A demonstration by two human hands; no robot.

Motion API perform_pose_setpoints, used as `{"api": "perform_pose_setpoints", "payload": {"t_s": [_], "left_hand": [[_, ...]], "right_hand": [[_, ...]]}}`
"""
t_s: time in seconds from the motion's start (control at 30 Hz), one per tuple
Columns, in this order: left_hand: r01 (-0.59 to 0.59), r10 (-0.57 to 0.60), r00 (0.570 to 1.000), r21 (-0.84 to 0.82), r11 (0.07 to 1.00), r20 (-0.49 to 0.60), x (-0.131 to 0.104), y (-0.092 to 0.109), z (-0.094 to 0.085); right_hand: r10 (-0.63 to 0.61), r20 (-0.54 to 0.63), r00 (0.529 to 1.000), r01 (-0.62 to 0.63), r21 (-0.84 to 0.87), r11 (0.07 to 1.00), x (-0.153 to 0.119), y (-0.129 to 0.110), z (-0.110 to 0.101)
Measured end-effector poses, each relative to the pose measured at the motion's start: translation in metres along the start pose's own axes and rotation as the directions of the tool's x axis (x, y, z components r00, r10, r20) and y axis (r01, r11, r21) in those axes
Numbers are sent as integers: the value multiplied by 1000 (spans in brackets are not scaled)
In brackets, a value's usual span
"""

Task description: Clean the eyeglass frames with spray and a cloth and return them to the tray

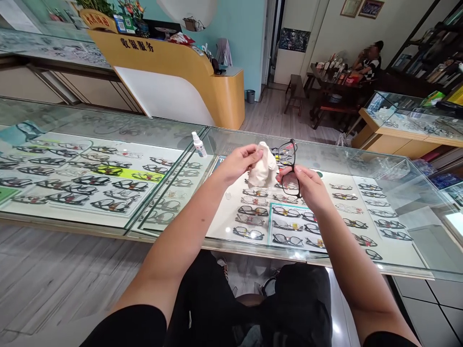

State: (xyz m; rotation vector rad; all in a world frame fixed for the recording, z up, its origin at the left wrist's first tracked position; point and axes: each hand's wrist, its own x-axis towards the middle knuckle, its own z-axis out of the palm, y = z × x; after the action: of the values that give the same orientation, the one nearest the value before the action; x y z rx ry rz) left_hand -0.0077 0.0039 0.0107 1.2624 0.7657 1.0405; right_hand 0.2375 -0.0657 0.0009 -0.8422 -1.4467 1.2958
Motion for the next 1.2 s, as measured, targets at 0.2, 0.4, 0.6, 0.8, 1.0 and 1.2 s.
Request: {"api": "perform_pose_setpoints", "payload": {"t_s": [0.2,0.4,0.6,0.8,1.0,1.2], "left_hand": [[-1,-10,995,116,993,96,-10,3,18],[-14,8,997,76,997,81,-11,3,23],[53,-38,988,-99,994,147,-10,-5,28],[90,-56,971,-139,986,233,-10,-6,32],[71,-45,959,-83,994,281,-9,-6,27],[97,-52,940,-116,988,337,-12,-5,32]], "right_hand": [[18,85,996,-19,7,1000,-3,-5,3],[40,116,992,-39,-12,999,-4,-5,3],[44,154,987,-36,-53,998,-1,1,4],[43,149,988,-41,-15,999,0,3,4],[66,125,990,-68,9,998,1,3,3],[75,166,983,-80,29,996,3,8,2]]}}
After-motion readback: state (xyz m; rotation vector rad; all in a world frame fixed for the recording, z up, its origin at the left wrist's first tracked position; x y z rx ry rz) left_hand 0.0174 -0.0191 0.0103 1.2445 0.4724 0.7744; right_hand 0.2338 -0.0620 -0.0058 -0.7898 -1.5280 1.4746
